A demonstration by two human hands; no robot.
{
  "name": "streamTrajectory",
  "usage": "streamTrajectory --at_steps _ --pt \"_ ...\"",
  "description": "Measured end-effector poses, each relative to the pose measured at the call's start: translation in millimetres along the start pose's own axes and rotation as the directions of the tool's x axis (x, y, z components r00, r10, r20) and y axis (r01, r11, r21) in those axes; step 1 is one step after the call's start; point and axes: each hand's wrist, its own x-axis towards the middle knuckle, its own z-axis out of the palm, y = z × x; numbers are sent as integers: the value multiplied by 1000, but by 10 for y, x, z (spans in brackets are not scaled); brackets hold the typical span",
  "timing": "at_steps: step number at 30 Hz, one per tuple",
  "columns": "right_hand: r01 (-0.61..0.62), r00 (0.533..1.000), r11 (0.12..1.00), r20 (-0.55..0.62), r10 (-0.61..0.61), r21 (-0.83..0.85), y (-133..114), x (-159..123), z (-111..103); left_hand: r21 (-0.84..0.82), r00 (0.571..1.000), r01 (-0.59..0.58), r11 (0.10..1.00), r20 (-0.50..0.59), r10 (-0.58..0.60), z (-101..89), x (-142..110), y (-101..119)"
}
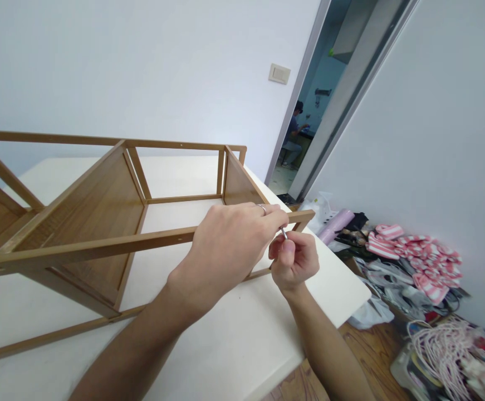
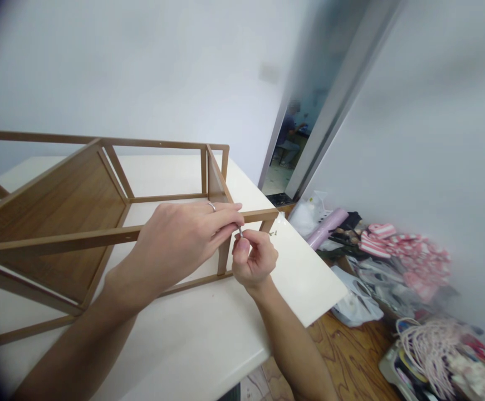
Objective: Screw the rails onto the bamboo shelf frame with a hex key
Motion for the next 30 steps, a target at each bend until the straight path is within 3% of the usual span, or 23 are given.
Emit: streamTrajectory --at_steps 6,13,30 --pt "-9 1000 998 27 8 68 -158 99 42 -8 1000 -4 1000 -15 4 -1 3 -4" --pt "55 998 994 -29 -53 97 -238 147 81 -24 1000 3 1000 -18 -3 11 0 -11" --pt "155 983 977 70 -167 149 -162 178 8 -40 997 74 996 12 -73 10 -2 5"
